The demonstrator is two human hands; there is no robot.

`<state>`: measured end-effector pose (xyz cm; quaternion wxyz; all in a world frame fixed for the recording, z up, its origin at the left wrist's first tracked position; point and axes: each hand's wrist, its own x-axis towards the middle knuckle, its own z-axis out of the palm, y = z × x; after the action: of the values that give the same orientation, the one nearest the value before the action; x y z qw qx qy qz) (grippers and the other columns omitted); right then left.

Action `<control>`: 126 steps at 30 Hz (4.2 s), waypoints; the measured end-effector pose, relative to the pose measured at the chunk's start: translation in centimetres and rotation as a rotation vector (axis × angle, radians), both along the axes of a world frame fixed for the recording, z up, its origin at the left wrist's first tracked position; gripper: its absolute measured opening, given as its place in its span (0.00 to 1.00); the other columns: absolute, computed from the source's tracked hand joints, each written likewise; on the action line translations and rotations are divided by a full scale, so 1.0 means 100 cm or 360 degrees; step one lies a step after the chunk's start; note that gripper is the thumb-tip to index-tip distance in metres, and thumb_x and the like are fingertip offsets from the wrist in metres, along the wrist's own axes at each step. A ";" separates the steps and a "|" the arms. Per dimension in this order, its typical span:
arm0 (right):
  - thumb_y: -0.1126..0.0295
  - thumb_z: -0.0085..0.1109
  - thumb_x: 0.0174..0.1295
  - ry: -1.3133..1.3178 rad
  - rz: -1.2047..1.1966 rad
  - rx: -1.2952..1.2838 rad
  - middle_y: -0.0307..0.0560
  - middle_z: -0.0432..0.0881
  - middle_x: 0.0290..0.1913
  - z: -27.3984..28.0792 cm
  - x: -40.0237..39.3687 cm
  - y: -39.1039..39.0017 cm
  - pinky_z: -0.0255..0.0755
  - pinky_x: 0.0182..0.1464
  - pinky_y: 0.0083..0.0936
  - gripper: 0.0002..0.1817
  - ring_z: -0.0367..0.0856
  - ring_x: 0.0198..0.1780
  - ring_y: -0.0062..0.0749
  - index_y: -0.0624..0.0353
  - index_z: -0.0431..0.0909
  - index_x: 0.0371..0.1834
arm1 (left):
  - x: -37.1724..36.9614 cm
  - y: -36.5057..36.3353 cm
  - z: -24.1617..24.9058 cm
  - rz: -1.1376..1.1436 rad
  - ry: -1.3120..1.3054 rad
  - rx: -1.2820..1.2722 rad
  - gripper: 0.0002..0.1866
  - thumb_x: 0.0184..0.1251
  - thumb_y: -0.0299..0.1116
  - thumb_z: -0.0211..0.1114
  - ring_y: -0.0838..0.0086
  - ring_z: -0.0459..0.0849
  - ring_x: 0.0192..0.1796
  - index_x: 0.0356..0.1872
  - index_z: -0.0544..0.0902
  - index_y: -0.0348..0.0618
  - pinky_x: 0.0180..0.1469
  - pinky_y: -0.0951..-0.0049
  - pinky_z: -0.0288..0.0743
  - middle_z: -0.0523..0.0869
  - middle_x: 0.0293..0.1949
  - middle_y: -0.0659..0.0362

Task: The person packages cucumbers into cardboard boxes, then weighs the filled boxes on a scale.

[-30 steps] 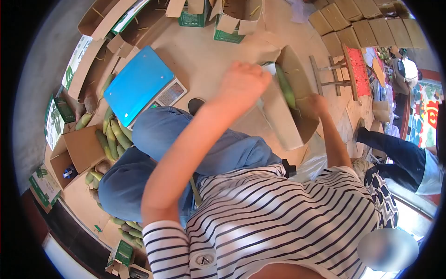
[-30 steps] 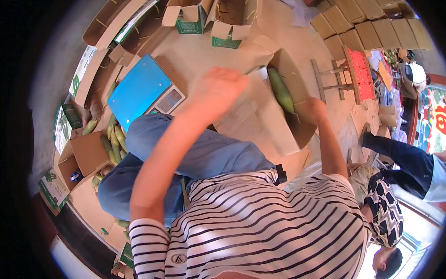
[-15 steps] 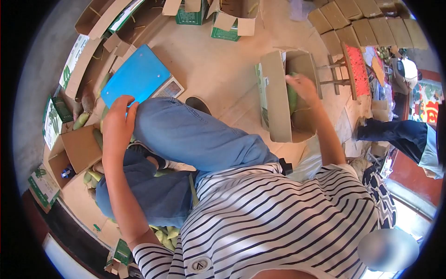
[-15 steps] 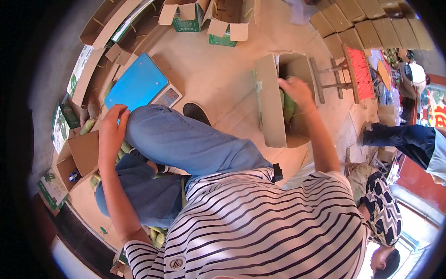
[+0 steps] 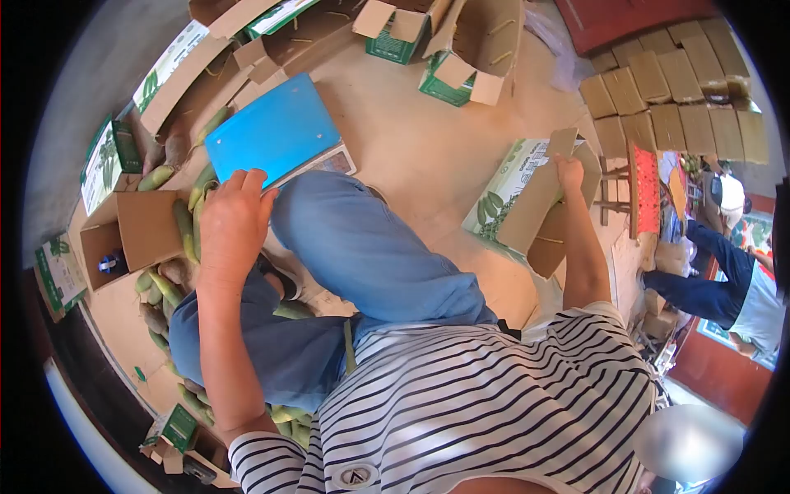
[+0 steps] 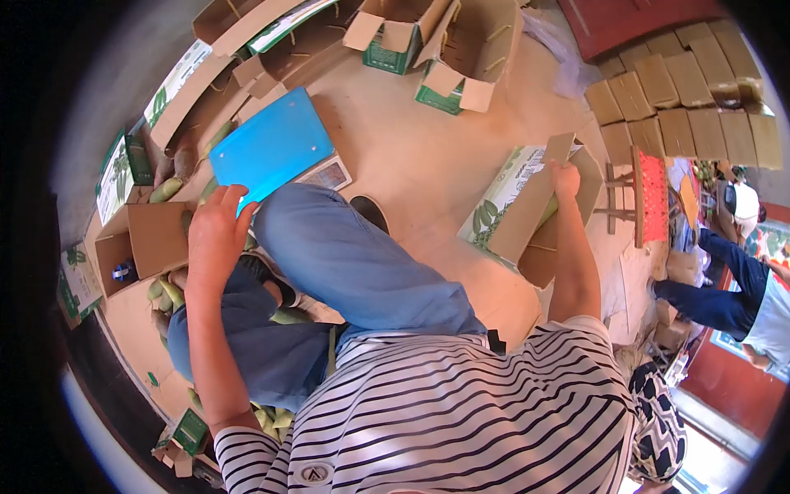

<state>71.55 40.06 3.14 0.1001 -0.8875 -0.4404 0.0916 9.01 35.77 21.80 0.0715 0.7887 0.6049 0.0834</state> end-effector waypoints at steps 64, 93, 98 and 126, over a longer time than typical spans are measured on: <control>0.60 0.59 0.59 -0.0214 0.2907 -0.0143 0.48 0.79 0.45 0.132 -0.598 0.093 0.73 0.49 0.39 0.17 0.77 0.50 0.45 0.54 0.76 0.48 | -0.018 -0.025 -0.012 0.0197 0.0064 -0.0304 0.09 0.55 0.27 0.62 0.61 0.83 0.42 0.37 0.82 0.41 0.43 0.61 0.73 0.84 0.37 0.53; 0.71 0.56 0.63 0.1332 0.3222 0.1614 0.44 0.81 0.45 0.334 -0.576 -0.072 0.71 0.42 0.18 0.14 0.78 0.41 0.23 0.63 0.77 0.51 | -0.022 -0.034 0.009 0.0252 0.0020 -0.0462 0.08 0.51 0.31 0.65 0.67 0.83 0.44 0.35 0.85 0.50 0.36 0.63 0.72 0.85 0.38 0.55; 0.70 0.55 0.64 0.1403 0.3282 0.1683 0.44 0.81 0.45 0.324 -0.572 -0.071 0.70 0.43 0.18 0.14 0.78 0.42 0.23 0.63 0.77 0.51 | -0.010 -0.030 -0.003 0.0418 0.0169 -0.0150 0.11 0.56 0.33 0.60 0.65 0.81 0.41 0.40 0.85 0.49 0.39 0.54 0.68 0.84 0.37 0.58; 0.65 0.59 0.57 -0.0043 0.2965 -0.0401 0.55 0.79 0.48 0.145 -0.582 0.086 0.70 0.52 0.38 0.20 0.77 0.51 0.50 0.59 0.74 0.53 | -0.232 -0.256 -0.227 0.1708 0.0145 -0.0679 0.30 0.49 0.36 0.69 0.56 0.75 0.56 0.56 0.68 0.48 0.49 0.56 0.76 0.72 0.56 0.53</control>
<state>13.39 48.71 17.61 -0.1156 -0.1830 -0.9611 0.1714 -14.19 10.18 -0.90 0.1506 0.3426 0.9260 -0.0499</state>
